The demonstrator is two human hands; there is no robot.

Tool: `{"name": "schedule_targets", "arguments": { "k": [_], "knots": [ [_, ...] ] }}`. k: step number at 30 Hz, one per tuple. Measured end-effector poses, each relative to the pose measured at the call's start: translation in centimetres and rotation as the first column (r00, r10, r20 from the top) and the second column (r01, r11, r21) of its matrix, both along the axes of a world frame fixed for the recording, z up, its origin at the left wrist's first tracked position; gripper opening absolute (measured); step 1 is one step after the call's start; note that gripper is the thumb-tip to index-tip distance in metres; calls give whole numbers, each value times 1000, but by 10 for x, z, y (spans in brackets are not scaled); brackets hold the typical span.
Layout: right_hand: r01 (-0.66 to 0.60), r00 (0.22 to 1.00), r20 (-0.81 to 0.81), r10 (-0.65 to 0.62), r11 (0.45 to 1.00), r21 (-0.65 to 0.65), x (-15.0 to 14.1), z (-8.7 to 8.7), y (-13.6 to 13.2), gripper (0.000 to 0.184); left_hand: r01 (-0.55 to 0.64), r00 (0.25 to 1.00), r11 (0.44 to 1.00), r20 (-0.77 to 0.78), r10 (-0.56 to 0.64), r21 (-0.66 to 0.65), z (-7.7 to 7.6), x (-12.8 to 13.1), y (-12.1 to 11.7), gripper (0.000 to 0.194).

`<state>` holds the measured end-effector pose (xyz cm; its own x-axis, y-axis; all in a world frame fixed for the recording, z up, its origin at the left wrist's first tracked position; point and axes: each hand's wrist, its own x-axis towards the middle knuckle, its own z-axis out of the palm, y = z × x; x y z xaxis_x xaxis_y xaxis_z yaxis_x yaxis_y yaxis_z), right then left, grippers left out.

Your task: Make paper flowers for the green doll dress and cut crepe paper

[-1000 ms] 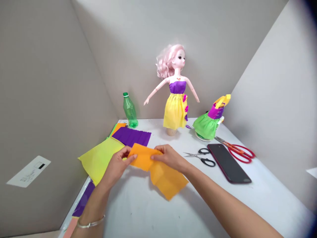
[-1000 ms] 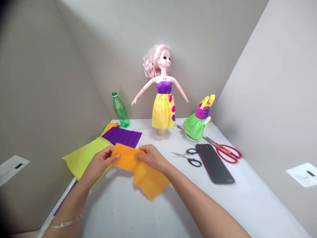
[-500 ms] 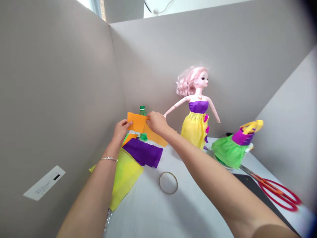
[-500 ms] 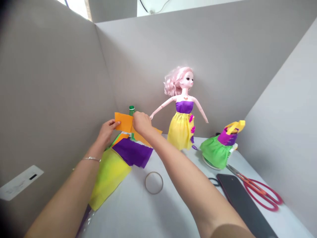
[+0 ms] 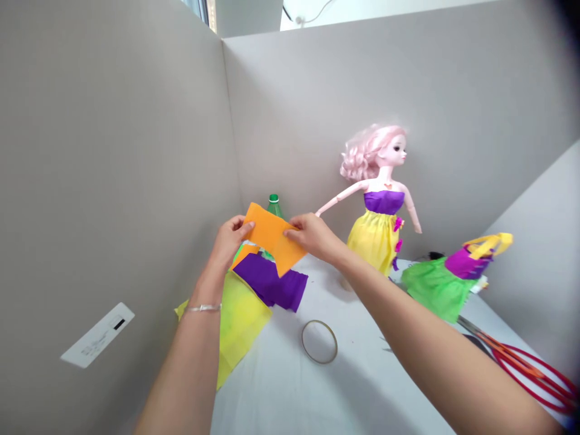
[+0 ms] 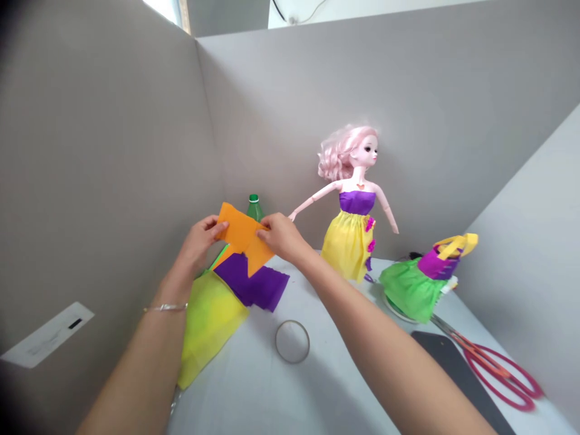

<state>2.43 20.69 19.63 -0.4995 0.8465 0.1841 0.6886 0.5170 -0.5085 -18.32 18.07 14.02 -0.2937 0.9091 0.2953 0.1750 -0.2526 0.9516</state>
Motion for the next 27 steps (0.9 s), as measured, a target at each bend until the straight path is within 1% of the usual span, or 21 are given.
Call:
{"name": "schedule_targets", "arguments": {
  "k": [2,3,4,5,7,8,9,11,14,15,16,17,19,20,21,22,23,24,25,26,27],
  "knots": [
    [-57,998,-40,53,994,-95,27,-3,-28,24,38,999,999,-15,-38,-31,3,11,-34,26],
    [-93,994,-79,80,981,-169,42,-5,-43,26,63,998,997,-26,-64,-55,4,19,-52,26],
    [-159,976,-198,93,925,-346,58,-8,-59,26,100,994,991,-42,-104,-93,3,29,-70,26],
    [-201,959,-277,65,845,-496,75,-11,-74,27,141,986,979,-73,-153,-147,1,40,-89,26],
    [-209,947,-319,-26,704,-679,111,-17,-104,30,209,958,940,-134,-252,-268,-8,64,-127,25],
    [-204,945,-321,-66,649,-733,129,-21,-118,30,242,942,914,-147,-302,-327,-16,77,-145,26],
    [-189,948,-306,-89,617,-764,147,-25,-132,29,299,921,876,-127,-369,-378,-25,89,-163,28],
    [-145,960,-261,-99,621,-771,179,-35,-158,28,403,873,798,-73,-482,-449,-49,112,-195,31],
    [-73,977,-177,-122,587,-806,215,-56,-190,28,436,854,746,-30,-520,-504,-90,137,-232,30],
    [-47,980,-150,-128,586,-809,222,-65,-197,26,412,858,742,-49,-511,-529,-103,143,-242,28],
    [-21,985,-121,-124,603,-797,227,-75,-201,24,367,865,749,-95,-493,-551,-114,149,-249,25],
    [4,990,-88,-113,633,-774,230,-86,-202,22,307,869,771,-165,-466,-558,-123,154,-255,22],
    [57,997,3,-75,732,-679,230,-105,-197,20,189,851,839,-342,-399,-510,-136,162,-264,19],
    [98,995,68,-71,797,-595,229,-113,-193,21,151,827,869,-422,-372,-470,-140,165,-267,18],
    [138,987,140,-81,871,-472,226,-119,-188,23,131,799,893,-487,-352,-430,-142,166,-269,18],
    [173,970,217,-107,933,-314,223,-123,-184,24,122,776,910,-534,-337,-397,-144,167,-270,15],
    [202,946,284,-156,969,-141,219,-125,-183,23,112,760,922,-566,-320,-370,-144,165,-271,9],
    [218,924,321,-209,976,7,214,-126,-185,21,95,754,934,-587,-294,-346,-143,162,-271,8],
    [229,911,325,-254,967,113,210,-126,-190,19,67,757,944,-600,-259,-322,-142,158,-271,18],
    [240,913,298,-278,958,158,205,-127,-198,18,32,763,953,-609,-219,-301,-140,152,-271,28],
    [251,927,247,-281,957,147,200,-128,-210,17,4,768,957,-613,-189,-290,-138,147,-269,35]
  ]
}}
